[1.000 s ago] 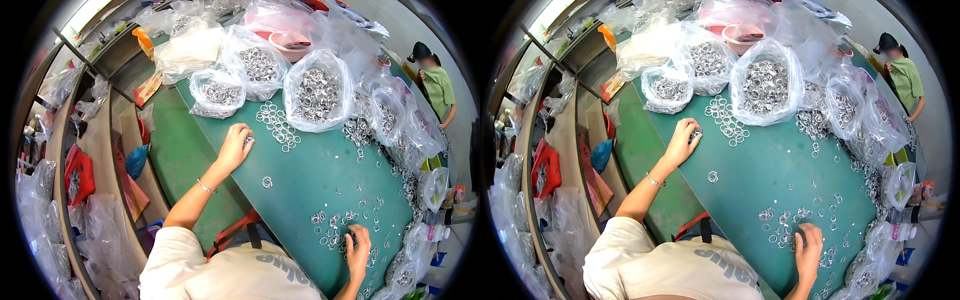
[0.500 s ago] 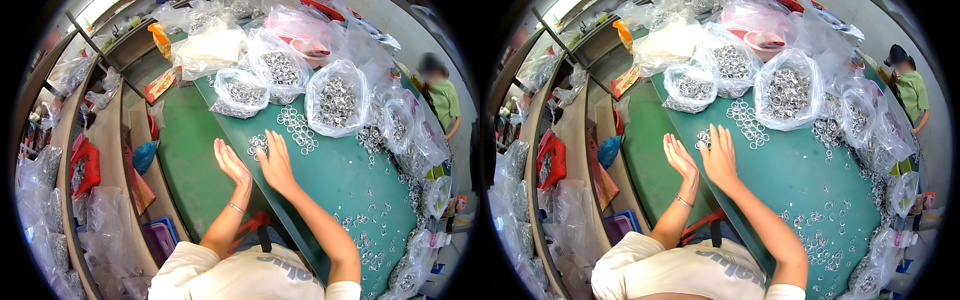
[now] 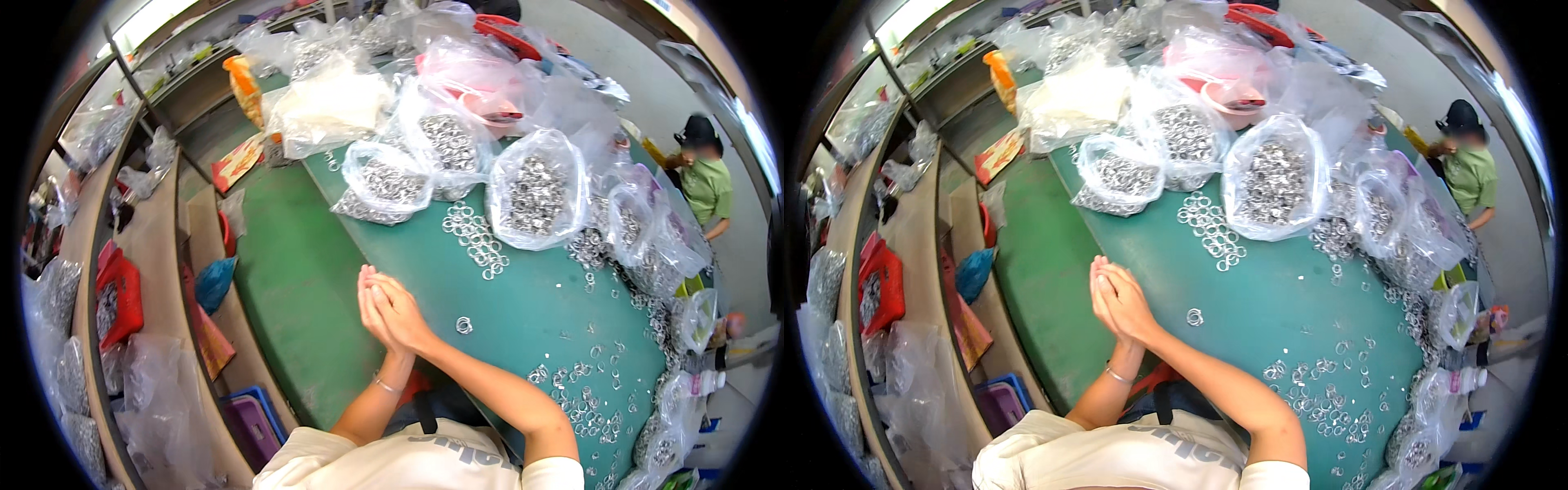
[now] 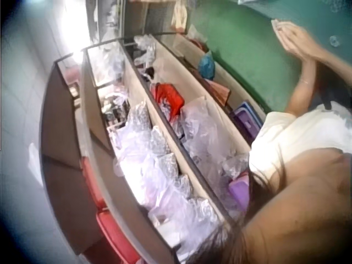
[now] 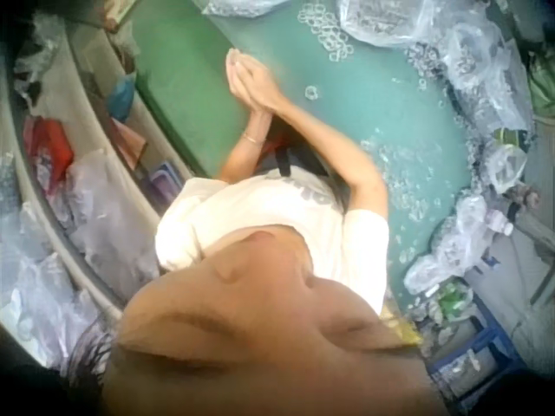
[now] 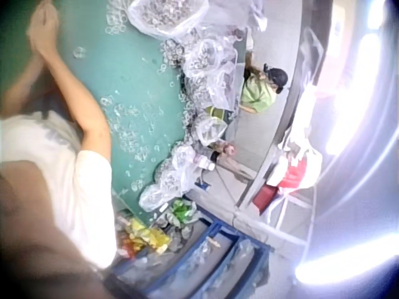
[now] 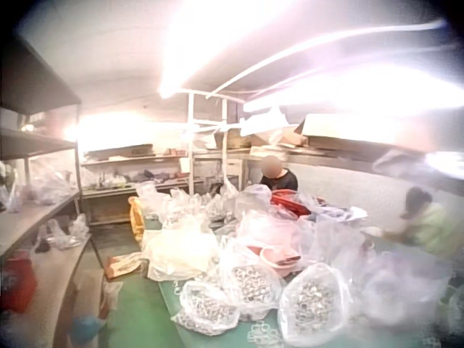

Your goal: The person picks up and sorts small metal rings from a pile on a table by hand, occasionally gathering a small handful into their palm.

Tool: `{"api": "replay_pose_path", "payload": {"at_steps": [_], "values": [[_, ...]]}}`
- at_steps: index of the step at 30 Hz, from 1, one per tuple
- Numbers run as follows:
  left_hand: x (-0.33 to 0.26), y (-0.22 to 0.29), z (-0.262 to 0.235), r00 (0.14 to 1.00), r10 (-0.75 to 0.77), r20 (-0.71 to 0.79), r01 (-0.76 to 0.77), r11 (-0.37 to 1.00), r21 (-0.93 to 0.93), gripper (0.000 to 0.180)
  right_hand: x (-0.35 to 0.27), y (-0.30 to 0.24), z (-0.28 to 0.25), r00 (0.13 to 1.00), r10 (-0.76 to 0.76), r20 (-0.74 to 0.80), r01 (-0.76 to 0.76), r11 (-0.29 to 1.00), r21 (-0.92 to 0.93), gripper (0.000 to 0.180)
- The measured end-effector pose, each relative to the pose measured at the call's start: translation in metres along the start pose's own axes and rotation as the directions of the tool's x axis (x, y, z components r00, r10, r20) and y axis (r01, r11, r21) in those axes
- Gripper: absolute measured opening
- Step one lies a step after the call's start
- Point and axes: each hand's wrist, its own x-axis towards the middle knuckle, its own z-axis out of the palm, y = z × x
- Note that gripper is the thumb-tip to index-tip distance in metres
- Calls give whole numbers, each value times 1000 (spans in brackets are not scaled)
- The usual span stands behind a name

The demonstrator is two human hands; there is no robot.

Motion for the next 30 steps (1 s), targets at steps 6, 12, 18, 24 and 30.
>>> {"api": "replay_pose_path", "payload": {"at_steps": [6,12,18,24,30], "values": [[-33,-26,17,897,-406,177,-6,-412,-911,40,-27,-46,-26,988,-13,-154,32,992,125,32],[-80,-56,85,807,-473,355,-114,-714,-691,40,-56,-63,-65,965,-10,-263,3,1000,-27,32],[-31,-41,85,522,-850,-70,598,423,-680,22,-75,-86,-91,931,-143,-336,162,986,32,28],[-2,-47,83,329,-899,-289,926,367,-87,18,-140,-100,-129,970,39,-241,-33,999,30,21],[-31,-100,99,-63,-881,-469,998,-67,-10,20,-231,-95,-162,909,261,-326,-288,957,-38,19]]}}
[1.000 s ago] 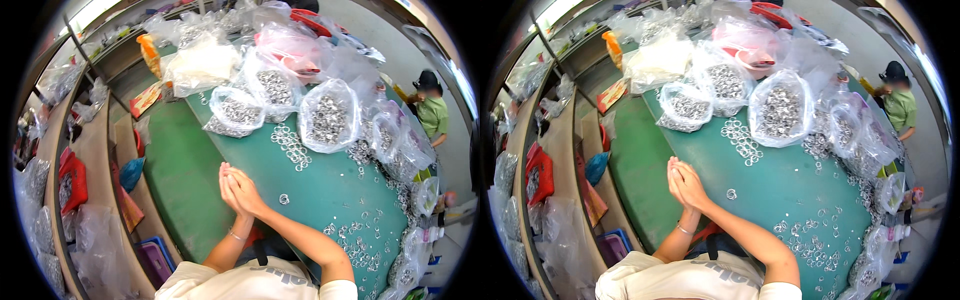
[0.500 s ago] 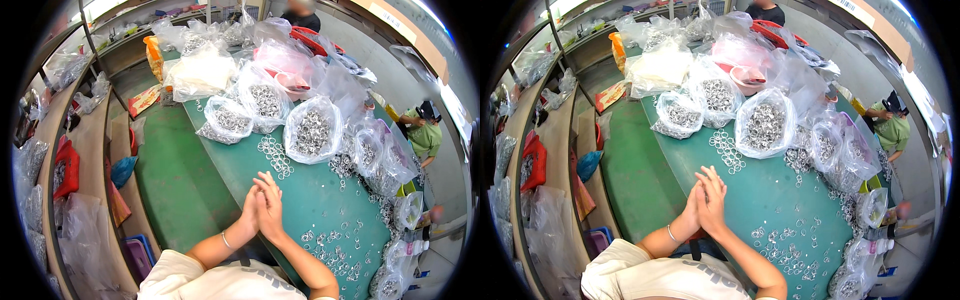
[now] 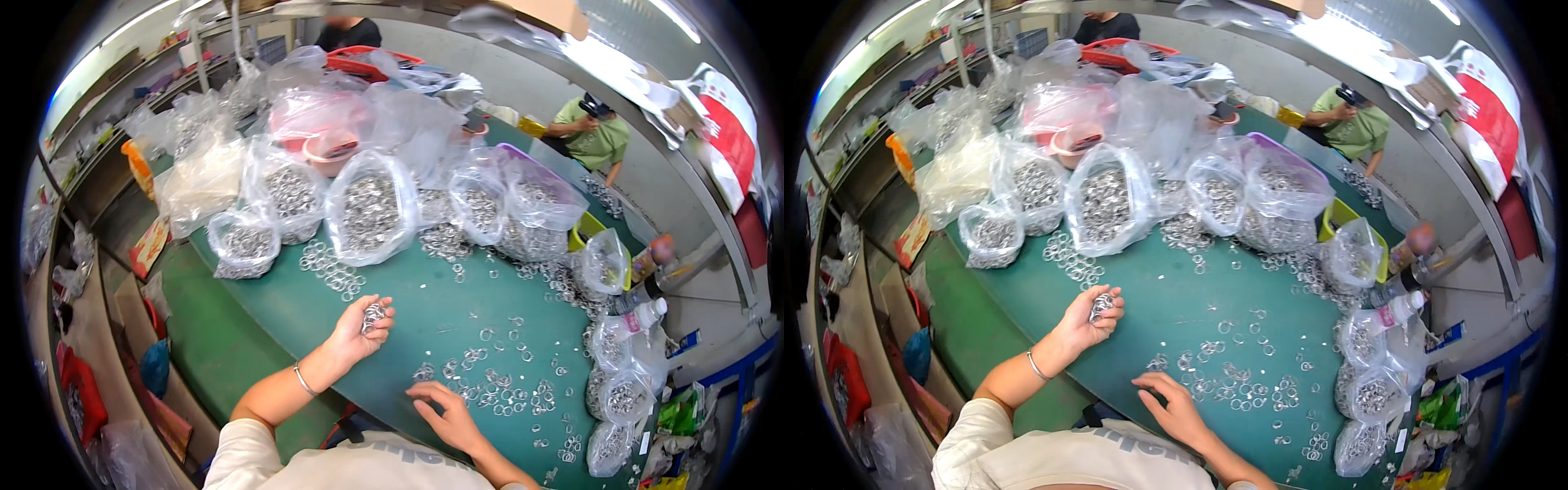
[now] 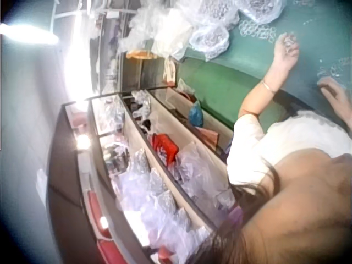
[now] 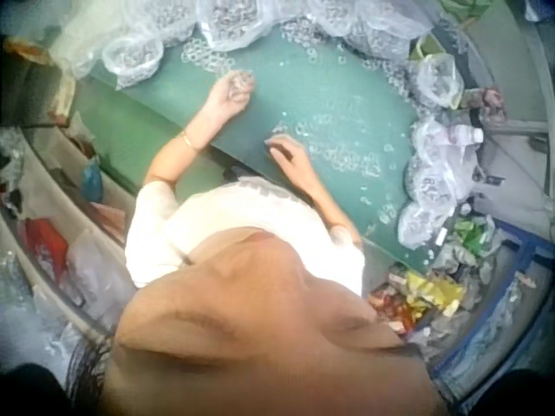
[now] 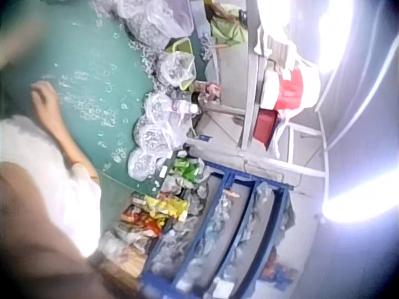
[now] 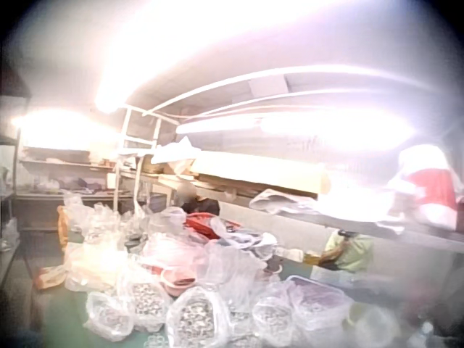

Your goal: The person picks up and sorts small metal rings from a pile on a table by hand, occasionally gathering a small handful into their palm.

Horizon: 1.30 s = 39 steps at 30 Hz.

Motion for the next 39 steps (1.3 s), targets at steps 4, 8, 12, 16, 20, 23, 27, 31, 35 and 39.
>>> {"api": "replay_pose_path", "payload": {"at_steps": [4,8,12,16,20,23,27,31,35,39], "values": [[68,-6,66,995,96,36,-103,946,308,25,-29,25,-17,977,131,-166,-114,988,108,20],[177,5,150,931,315,185,-364,839,404,27,-38,32,-20,959,160,-233,-135,984,120,19],[272,52,177,692,712,119,-646,537,543,29,-40,28,-19,957,120,-266,-83,985,148,18],[236,2,199,814,547,197,-507,502,701,34,-60,40,-48,846,212,-489,-191,977,93,11],[133,-36,174,709,541,453,-644,235,728,37,-84,50,-84,760,107,-641,-291,938,-188,24],[57,-43,106,765,209,609,-562,-246,790,34,-99,57,-91,793,23,-608,-354,831,-430,44],[-2,-88,20,885,-82,458,-329,-806,492,63,-97,55,-80,865,62,-499,-394,700,-595,65],[-3,-108,-29,838,-173,517,-431,-792,432,50,-81,64,-59,933,100,-347,-327,643,-693,72],[2,-106,-35,770,-27,637,-527,-589,612,34,-78,72,-63,930,-12,-367,-225,772,-595,47],[24,-97,-29,751,219,623,-524,-376,764,26,-54,74,-92,868,-85,-490,-197,845,-497,24]]}}
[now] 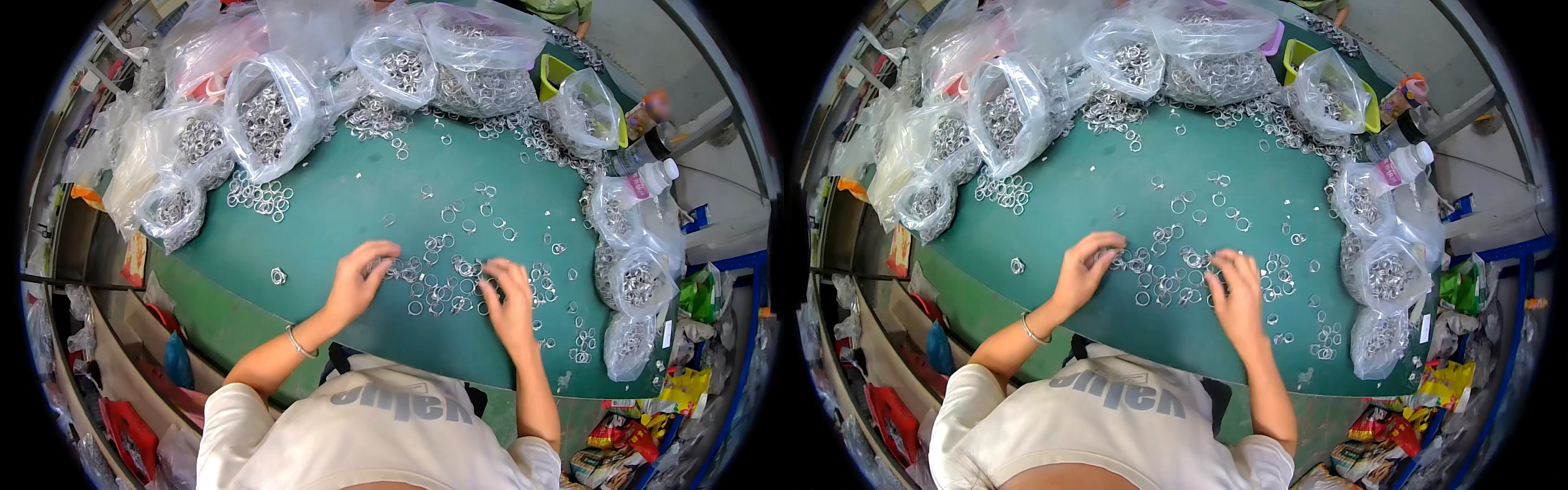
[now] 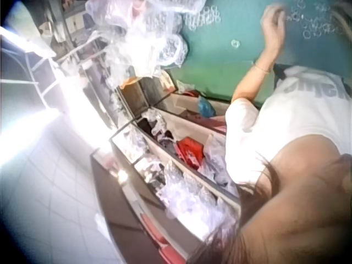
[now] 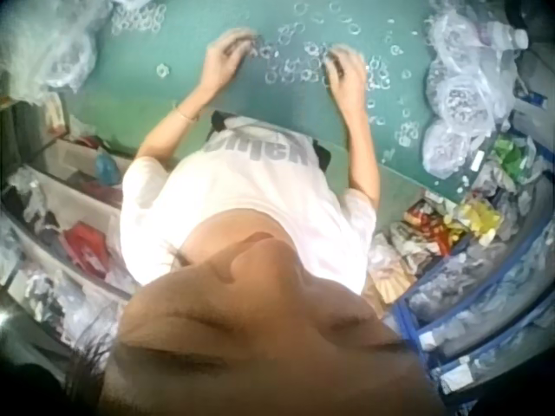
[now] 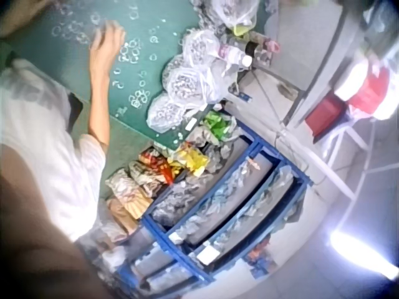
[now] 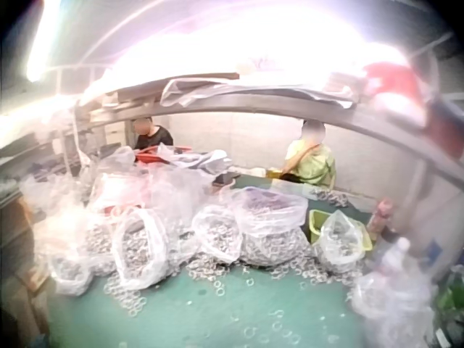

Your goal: The person picks up and sorts small metal rings from a pile on a table by hand, occasionally gathering a small handful into their palm.

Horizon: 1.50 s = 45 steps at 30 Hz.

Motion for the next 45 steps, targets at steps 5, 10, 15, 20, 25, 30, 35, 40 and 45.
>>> {"api": "replay_pose_path", "payload": {"at_steps": [5,10,15,20,25,30,35,40,45], "values": [[13,0,-1,955,-292,46,281,847,-451,25,61,12,11,997,-81,19,82,996,-34,32],[25,0,-7,968,-237,-78,195,913,-357,35,89,13,35,979,-170,111,186,970,-159,44],[37,-3,-27,964,-240,-112,235,970,-60,29,64,8,18,926,-172,335,184,983,-4,33],[54,-5,-17,999,-9,52,-16,888,460,24,87,4,24,973,-102,205,84,992,99,31],[62,-11,-10,996,73,50,-87,922,377,14,124,5,67,963,-258,80,265,960,-95,32],[61,-12,-20,999,-16,-31,27,930,366,15,101,14,51,946,-287,153,296,954,-38,11],[58,-3,-13,986,90,143,-153,831,536,28,64,14,9,960,-137,246,146,989,-18,15],[19,23,6,915,90,394,-267,866,422,31,37,-19,7,954,-92,285,101,995,-16,26],[14,17,0,933,6,359,-144,922,358,34,21,-17,19,943,-111,314,158,979,-128,30]]}}
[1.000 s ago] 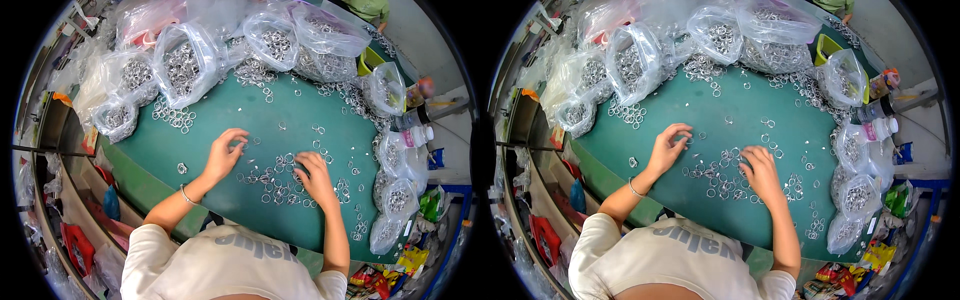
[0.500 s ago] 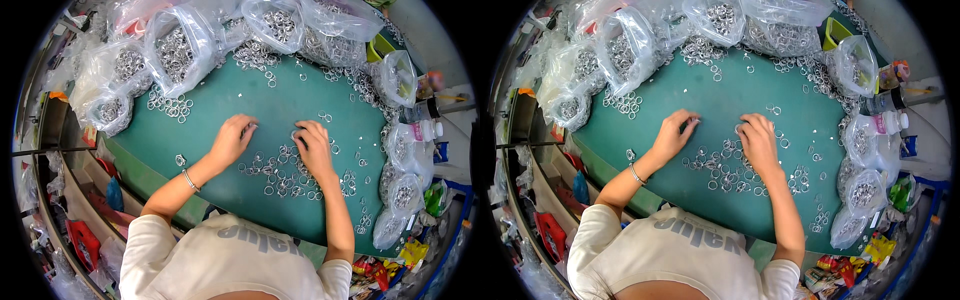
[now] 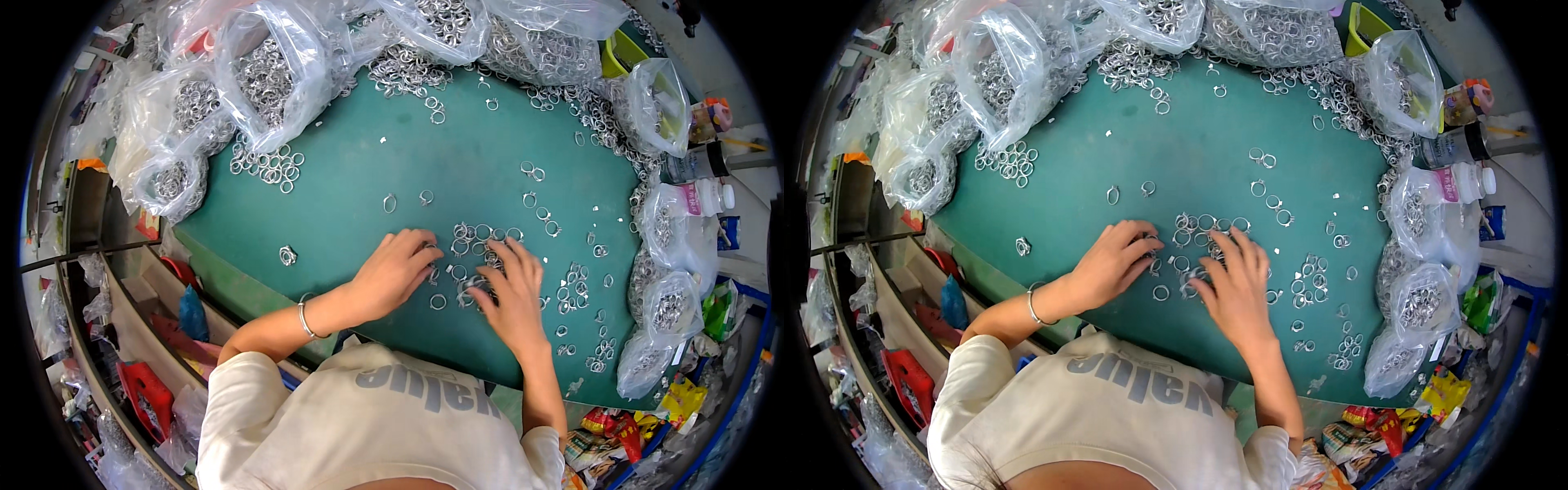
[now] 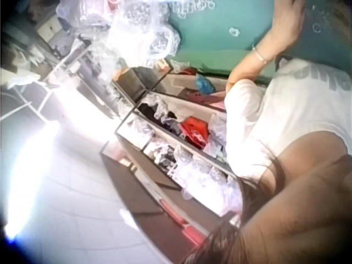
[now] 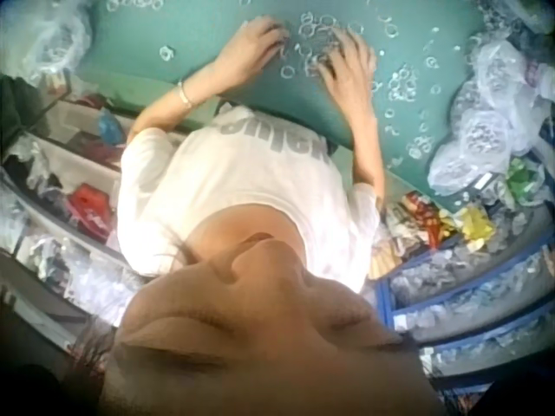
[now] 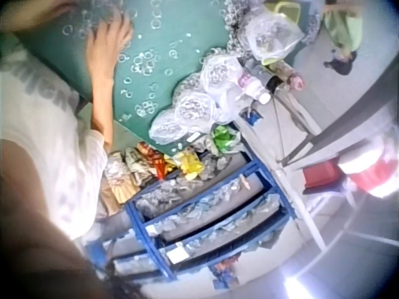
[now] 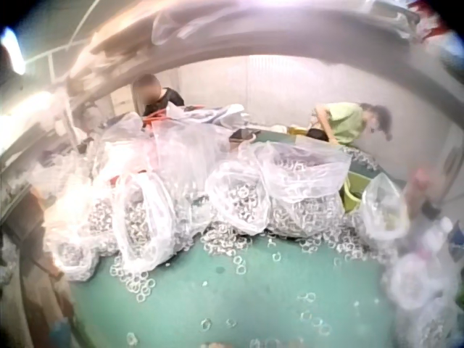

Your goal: The person picks up and sorts small metal rings from a pile on a table by hand, occasionally gathering a small handful into their palm.

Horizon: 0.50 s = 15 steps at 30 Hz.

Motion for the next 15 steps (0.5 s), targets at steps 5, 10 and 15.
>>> {"api": "replay_pose_path", "payload": {"at_steps": [5,10,15], "values": [[-2,3,-9,959,-198,-204,166,972,-164,39,-14,0,-11,985,124,-118,-142,977,-161,25],[-1,3,-11,905,-323,-277,212,907,-363,42,1,-23,9,989,54,-135,-59,998,-30,26],[-8,-20,-16,833,-545,-94,328,624,-710,36,-3,-13,15,989,57,-139,-74,990,-124,23]]}}
